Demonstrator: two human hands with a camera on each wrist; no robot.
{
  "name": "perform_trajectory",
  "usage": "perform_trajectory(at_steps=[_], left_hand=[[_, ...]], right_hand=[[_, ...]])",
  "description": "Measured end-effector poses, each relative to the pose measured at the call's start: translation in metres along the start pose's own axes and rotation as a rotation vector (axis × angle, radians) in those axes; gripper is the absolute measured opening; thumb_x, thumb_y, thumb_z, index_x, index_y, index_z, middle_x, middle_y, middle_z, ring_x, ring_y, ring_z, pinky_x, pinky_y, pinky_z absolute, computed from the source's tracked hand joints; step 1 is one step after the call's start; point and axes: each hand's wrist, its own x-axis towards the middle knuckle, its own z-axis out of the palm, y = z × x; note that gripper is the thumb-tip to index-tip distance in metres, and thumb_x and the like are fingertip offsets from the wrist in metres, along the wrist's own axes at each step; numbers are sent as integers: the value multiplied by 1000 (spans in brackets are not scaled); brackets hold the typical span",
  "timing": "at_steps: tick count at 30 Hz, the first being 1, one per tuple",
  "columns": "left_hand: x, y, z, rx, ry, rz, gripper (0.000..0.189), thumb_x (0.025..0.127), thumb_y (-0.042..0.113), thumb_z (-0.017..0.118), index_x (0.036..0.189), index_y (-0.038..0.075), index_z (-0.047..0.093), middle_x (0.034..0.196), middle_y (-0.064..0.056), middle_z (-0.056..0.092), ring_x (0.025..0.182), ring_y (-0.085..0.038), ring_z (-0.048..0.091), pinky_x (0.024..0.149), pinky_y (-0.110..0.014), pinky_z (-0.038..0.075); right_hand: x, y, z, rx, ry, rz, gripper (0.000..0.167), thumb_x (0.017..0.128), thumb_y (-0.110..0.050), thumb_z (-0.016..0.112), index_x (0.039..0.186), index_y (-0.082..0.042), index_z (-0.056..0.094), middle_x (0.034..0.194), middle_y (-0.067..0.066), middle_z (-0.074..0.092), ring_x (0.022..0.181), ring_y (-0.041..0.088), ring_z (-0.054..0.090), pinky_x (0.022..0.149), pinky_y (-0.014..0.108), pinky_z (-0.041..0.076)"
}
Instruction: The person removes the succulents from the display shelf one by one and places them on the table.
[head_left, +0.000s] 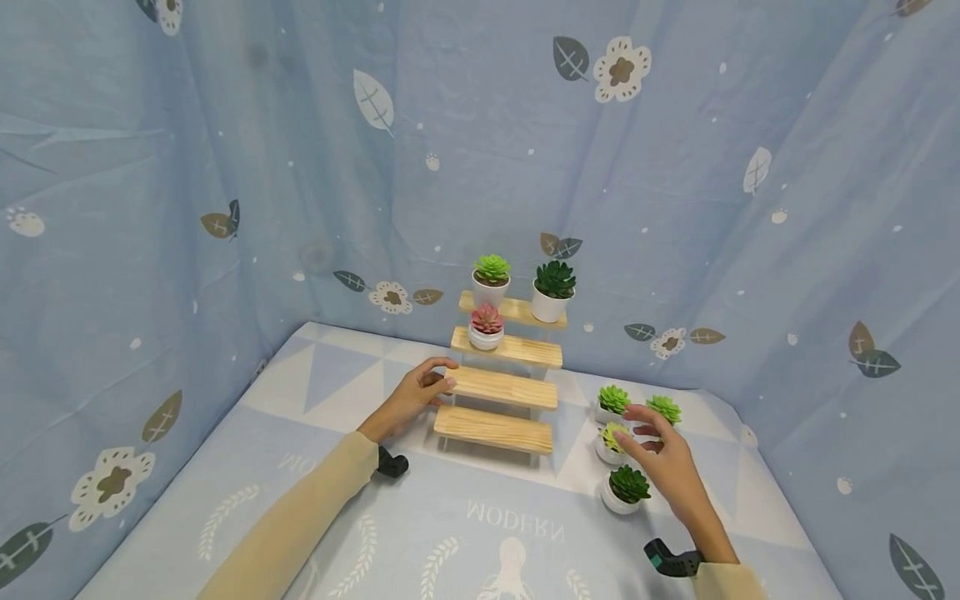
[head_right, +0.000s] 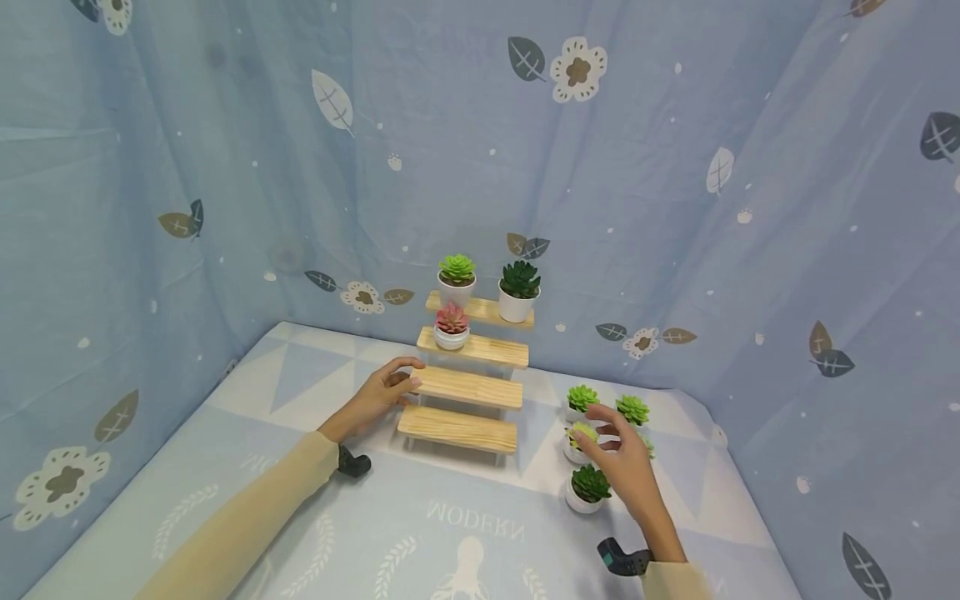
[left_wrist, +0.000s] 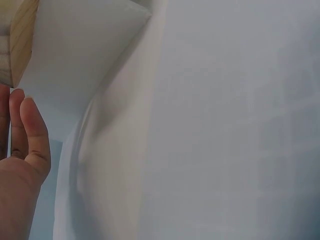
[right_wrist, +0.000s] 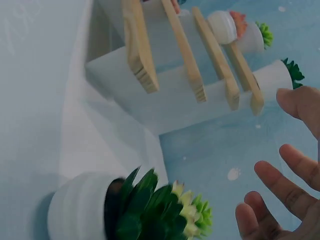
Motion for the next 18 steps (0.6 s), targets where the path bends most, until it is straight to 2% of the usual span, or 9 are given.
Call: perform_trajectory(at_steps=[6,13,18], left_hand=[[-2,0,-1,10,4,2,43,101,37,68,141,24,56,112,-14,62,113,-40,61,86,-42,54],[-1,3,-1,17,-15,2,47,102,37,67,144,21,54,112,-14,63,111,-35,62,87,-42,55],[-1,4,-1,48,-17,9,50,102,37,67,146,19,53,113,-14,64,112,-36,63,87,-42,55]], right_hand=[[16,-14,11,8,-2,-38,60,98,-46,70,148,-19,51,141,6,57,122,25,52,91,26,45],[37,-31,23,-1,-10,-92,59,97,-47,71,145,-19,54,138,9,60,121,32,54,93,43,48],[49,-45,30,39,-50,-125,58,96,-49,72,145,-23,54,139,5,58,121,27,53,94,49,47]])
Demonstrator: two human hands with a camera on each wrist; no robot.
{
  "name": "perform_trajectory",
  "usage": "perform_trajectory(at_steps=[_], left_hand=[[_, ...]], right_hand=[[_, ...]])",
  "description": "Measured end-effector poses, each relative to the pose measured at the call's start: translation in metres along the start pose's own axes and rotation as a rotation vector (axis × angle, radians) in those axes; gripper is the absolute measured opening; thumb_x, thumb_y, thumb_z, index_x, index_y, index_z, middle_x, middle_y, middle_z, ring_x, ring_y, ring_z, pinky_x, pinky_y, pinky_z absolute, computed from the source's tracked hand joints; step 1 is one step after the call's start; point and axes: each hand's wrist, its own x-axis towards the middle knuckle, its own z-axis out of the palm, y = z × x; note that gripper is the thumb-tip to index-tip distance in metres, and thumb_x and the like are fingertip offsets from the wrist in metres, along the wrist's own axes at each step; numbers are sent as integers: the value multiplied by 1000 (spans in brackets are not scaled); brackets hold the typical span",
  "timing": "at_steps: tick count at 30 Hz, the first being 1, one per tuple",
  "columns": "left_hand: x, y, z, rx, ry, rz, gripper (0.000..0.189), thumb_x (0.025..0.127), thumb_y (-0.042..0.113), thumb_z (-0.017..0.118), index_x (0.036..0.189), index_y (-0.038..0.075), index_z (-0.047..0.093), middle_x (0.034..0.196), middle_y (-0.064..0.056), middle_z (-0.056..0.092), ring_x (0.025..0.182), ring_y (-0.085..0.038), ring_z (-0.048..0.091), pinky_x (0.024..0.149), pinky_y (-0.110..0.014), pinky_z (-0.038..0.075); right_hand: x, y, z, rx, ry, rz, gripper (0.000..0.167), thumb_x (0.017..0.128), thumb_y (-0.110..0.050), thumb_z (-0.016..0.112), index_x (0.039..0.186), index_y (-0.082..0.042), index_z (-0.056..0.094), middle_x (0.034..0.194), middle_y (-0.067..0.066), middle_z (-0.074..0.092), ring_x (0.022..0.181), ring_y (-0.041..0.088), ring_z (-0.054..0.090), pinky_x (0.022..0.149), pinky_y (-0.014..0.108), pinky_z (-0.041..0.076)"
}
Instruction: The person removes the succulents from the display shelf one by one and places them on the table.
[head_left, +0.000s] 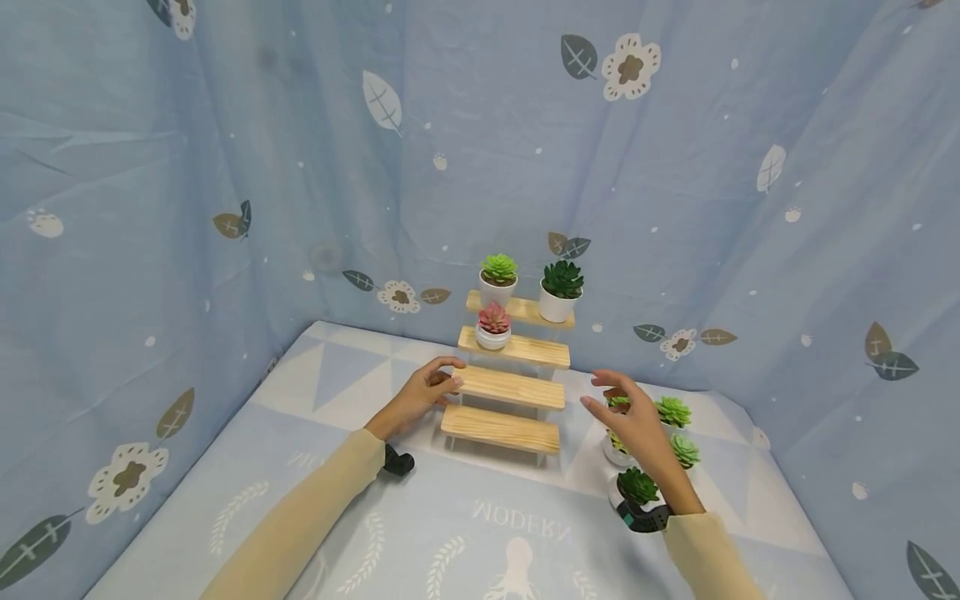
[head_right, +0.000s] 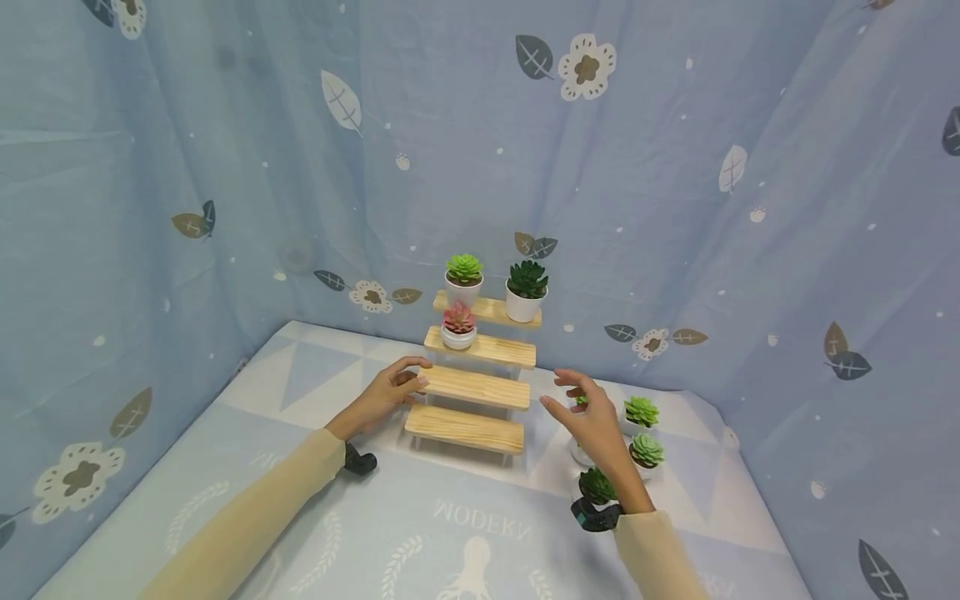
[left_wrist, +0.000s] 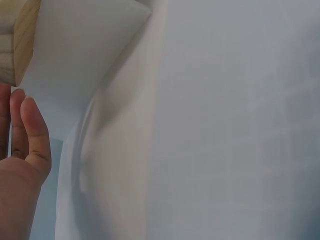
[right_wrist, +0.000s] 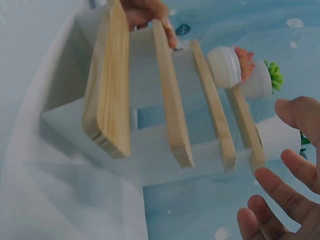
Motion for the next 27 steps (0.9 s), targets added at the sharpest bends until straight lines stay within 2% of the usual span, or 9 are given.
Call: perform_trajectory(at_steps=[4,9,14,18,23,27], left_hand=[[0,-1,0,9,1,2,47,102,39,67,144,23,54,114,-14,65,113,-37,63,87,-43,55],[-1,-3,0,10,2,1,45,101,41,67,143,27,55,114,-14,65,113,-36,63,87,-43,55],[0,-1,0,6,-8,0,46,100,43,68,142,28,55,114,-15,64,114,-37,63,87,-44,54],[0,0,1,-3,-10,-3,47,100,42,68,143,27,55,114,-15,64,115,-38,62,87,-43,54],[0,1,1,1,-8,-3,47,101,41,67,144,26,55,114,-15,64,114,-37,62,87,-43,55],[0,-1,0,4,-2,0,48,102,39,67,145,24,54,114,-14,64,114,-37,62,88,-44,54]], right_hand=[[11,-10,7,14,-20,-33,59,96,-48,73,146,-23,53,138,1,58,119,21,53,94,46,47],[24,-22,18,20,-21,-78,63,95,-48,73,147,-18,53,137,0,60,117,18,54,93,43,47],[38,-33,28,35,-7,-123,60,96,-40,75,146,-14,54,137,4,60,118,25,56,92,43,48],[49,-41,36,48,0,-139,54,96,-37,76,143,-18,57,135,4,61,117,30,56,92,45,49],[60,-51,47,76,4,-144,53,94,-42,77,141,-24,59,135,4,61,117,31,57,91,47,49],[69,-60,58,100,7,-135,60,93,-46,77,143,-20,58,137,8,61,118,30,56,92,48,49]])
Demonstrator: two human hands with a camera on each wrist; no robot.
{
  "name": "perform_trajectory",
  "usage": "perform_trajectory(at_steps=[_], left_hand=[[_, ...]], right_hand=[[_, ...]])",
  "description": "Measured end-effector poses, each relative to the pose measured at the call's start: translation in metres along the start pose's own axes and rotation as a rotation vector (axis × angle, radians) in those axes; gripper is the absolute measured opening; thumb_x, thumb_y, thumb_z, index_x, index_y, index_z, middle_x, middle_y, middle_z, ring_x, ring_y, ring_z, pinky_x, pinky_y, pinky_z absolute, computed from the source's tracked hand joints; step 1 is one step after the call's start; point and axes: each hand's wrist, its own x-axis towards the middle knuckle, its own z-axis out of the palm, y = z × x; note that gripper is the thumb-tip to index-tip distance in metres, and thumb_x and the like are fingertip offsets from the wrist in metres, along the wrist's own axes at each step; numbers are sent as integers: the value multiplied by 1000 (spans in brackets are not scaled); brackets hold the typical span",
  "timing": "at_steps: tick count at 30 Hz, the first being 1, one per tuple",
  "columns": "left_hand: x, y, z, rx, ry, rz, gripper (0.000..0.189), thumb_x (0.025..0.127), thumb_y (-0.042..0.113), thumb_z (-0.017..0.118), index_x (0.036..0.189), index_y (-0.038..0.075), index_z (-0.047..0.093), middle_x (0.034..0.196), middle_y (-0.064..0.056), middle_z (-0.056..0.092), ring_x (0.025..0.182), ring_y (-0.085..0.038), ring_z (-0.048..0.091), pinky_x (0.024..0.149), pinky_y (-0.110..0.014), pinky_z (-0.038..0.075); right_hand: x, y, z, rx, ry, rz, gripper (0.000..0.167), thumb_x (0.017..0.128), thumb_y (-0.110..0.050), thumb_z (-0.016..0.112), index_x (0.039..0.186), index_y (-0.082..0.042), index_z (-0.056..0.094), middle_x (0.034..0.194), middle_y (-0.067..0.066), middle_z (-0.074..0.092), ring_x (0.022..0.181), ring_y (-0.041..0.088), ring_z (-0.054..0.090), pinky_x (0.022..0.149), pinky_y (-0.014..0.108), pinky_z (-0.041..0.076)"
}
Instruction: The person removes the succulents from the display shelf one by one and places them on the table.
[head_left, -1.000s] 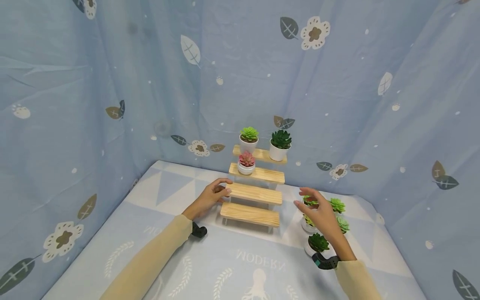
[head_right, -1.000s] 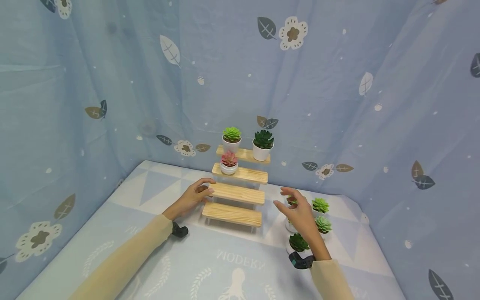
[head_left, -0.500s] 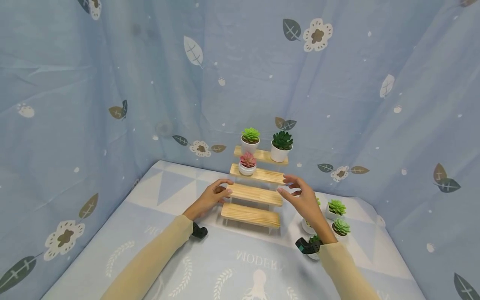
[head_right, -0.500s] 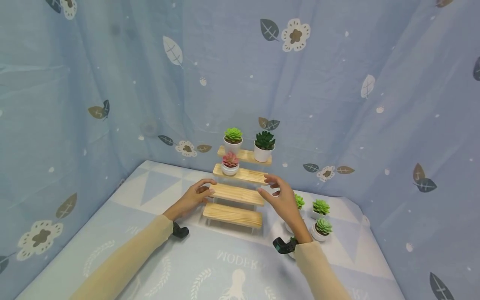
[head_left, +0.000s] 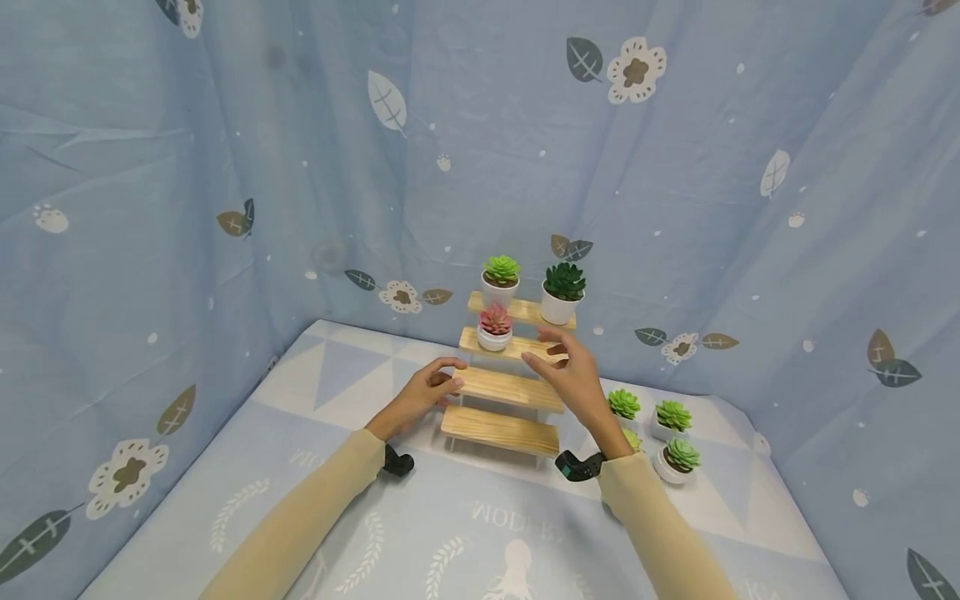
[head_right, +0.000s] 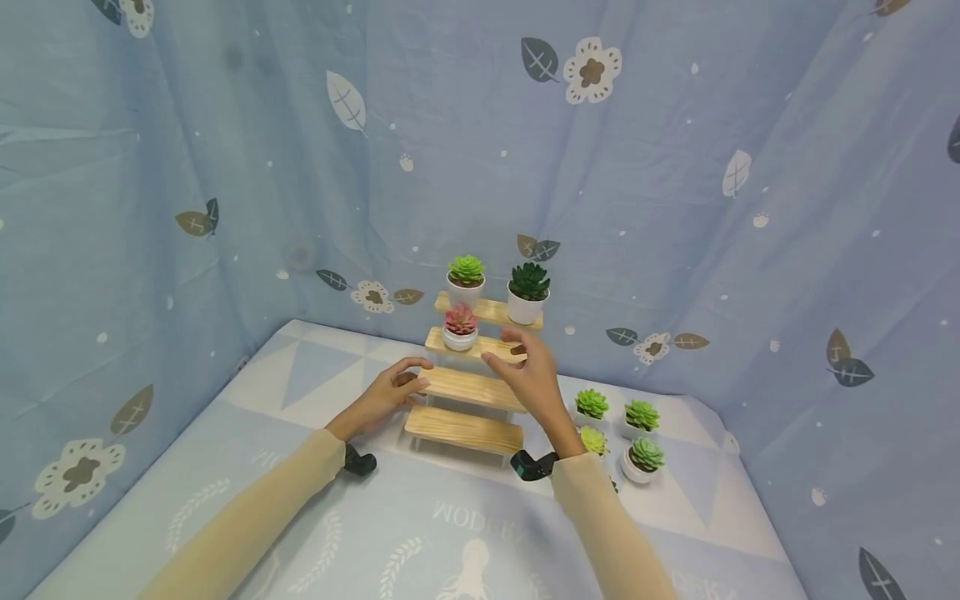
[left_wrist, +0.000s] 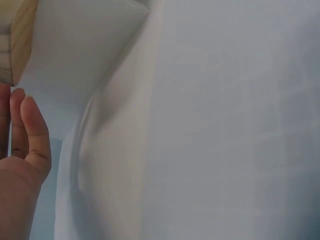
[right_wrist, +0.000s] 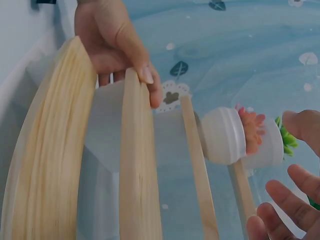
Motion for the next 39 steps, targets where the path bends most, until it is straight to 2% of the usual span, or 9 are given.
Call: perform_trajectory(at_steps=[5,12,19,29,39], left_hand=[[0,0,0,4,0,2,51,102,40,67,147,21,52,115,-14,64,114,-35,63,88,-44,54],[0,1,-1,14,6,-4,49,101,42,67,145,24,54,116,-13,65,113,-33,63,88,-43,55],[-1,3,1,7,2,-7,44,102,40,66,143,28,55,118,-14,64,117,-41,61,88,-43,55],[-2,3,0,16,2,1,48,102,41,67,145,25,54,115,-13,65,112,-35,64,88,-45,55],[-2,4,0,4,10,-9,46,102,40,66,144,24,54,114,-13,66,112,-36,63,89,-47,54]], right_hand=[[8,-6,13,2,9,22,66,94,-44,77,148,-12,54,138,10,60,117,30,55,92,48,49],[17,-10,25,9,36,39,63,95,-37,77,148,-12,54,138,7,60,112,28,56,90,47,47],[27,-8,36,25,47,37,65,94,-42,77,147,-11,55,139,7,60,113,27,56,92,48,48],[37,-8,47,39,57,71,69,92,-47,78,148,-14,55,140,3,58,111,24,58,85,46,53],[46,-5,55,30,47,107,70,88,-47,82,144,-11,59,127,6,64,102,25,62,77,40,54]])
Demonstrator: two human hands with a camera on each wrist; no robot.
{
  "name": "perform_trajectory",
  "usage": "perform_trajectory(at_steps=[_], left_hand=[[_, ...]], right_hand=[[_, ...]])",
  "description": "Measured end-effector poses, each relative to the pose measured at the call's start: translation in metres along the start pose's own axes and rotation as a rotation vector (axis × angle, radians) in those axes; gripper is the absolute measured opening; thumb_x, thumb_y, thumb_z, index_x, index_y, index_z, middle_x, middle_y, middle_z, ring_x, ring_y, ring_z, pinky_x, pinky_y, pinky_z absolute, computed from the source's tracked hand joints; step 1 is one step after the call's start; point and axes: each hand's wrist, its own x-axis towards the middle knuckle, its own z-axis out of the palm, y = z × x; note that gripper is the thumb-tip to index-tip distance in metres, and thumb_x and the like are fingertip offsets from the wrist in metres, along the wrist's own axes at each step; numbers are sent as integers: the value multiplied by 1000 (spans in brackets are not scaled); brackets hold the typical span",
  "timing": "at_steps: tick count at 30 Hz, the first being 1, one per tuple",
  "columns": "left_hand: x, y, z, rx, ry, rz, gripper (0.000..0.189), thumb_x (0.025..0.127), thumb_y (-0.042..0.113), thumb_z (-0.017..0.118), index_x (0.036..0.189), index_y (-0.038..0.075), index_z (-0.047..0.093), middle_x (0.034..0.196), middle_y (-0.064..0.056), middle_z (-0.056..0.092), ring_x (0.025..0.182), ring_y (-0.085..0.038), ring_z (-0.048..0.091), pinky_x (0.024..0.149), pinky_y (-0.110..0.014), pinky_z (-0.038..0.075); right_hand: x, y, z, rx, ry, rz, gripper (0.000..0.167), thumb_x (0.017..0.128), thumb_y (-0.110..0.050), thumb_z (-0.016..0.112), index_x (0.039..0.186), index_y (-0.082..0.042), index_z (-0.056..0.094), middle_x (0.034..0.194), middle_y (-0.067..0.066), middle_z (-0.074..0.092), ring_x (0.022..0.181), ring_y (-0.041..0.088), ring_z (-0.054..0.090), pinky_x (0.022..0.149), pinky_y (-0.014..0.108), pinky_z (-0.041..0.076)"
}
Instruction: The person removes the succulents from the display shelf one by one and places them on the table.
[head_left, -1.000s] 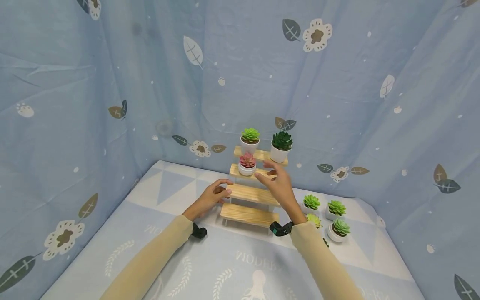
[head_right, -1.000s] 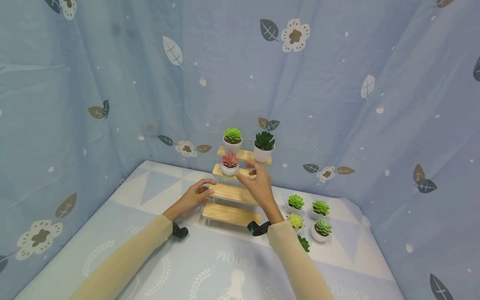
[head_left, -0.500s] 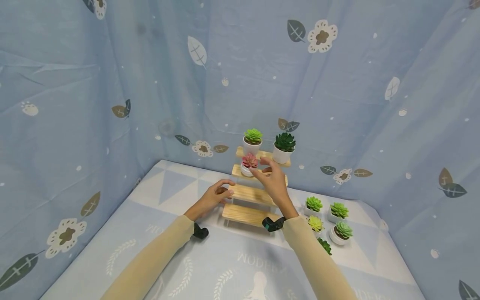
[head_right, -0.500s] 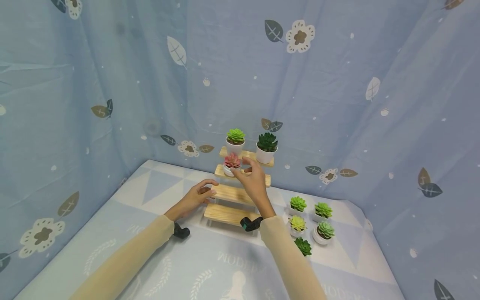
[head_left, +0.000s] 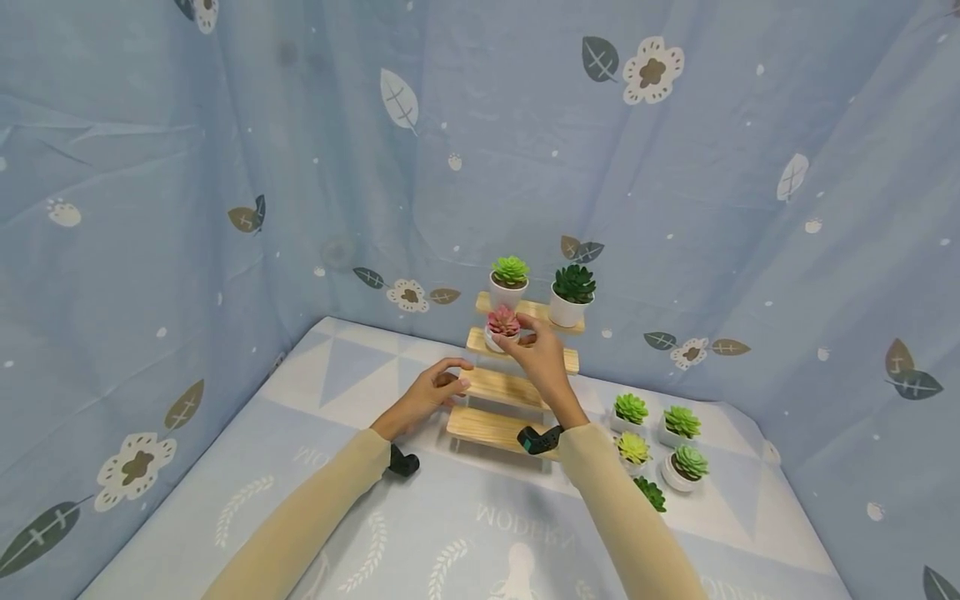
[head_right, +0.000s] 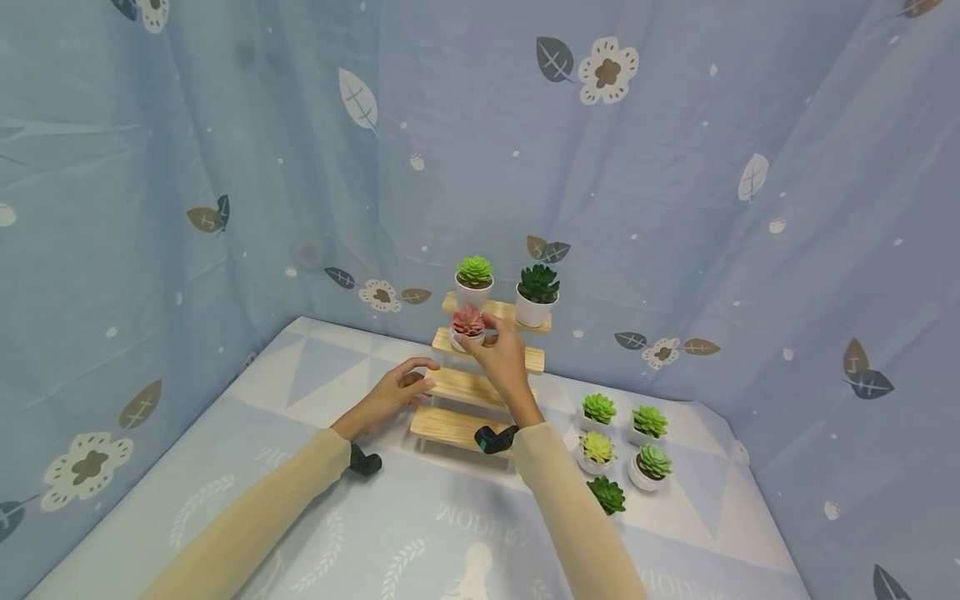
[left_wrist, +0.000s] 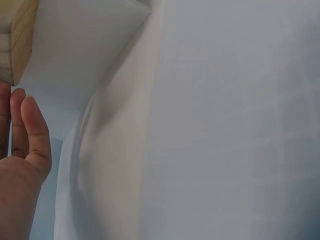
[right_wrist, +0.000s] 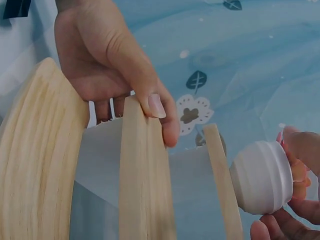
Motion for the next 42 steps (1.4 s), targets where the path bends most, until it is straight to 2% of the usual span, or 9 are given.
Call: perform_trajectory(at_steps=[4,11,17,28,35,42], left_hand=[[1,-1,1,11,3,5,47,103,39,66,145,22,54,115,-13,66,111,-35,64,88,-46,55],[2,-4,0,16,-4,20,53,102,40,66,148,17,51,115,-13,66,110,-33,64,86,-43,55],[3,-5,0,-4,-3,17,48,102,41,67,144,23,55,113,-13,66,109,-32,64,86,-43,55],[2,-4,0,-16,-1,11,44,102,39,67,143,26,56,113,-14,65,109,-33,64,88,-44,55],[1,-4,0,-10,-7,9,46,102,39,67,143,24,55,113,-14,66,111,-34,64,89,-45,55],[2,-5,-2,-20,-22,23,43,102,39,67,142,26,56,114,-15,65,110,-33,64,90,-49,54]], right_hand=[[2,0,2,-11,-4,20,71,88,-48,82,144,-12,58,120,7,65,99,24,63,73,38,53],[4,0,4,-23,-10,33,64,89,-44,81,142,-14,61,123,5,63,96,22,63,71,35,52],[5,0,5,-31,-12,27,62,88,-42,83,139,-14,63,119,6,63,94,22,62,70,35,52],[6,2,2,-13,-88,35,60,88,-47,82,137,-16,64,114,3,66,91,22,59,69,37,50],[4,3,3,-60,-55,16,61,86,-48,83,134,-15,66,102,6,63,84,22,56,64,36,47],[2,1,0,-65,-29,12,61,86,-47,83,135,-15,65,109,6,62,93,23,58,72,40,50]])
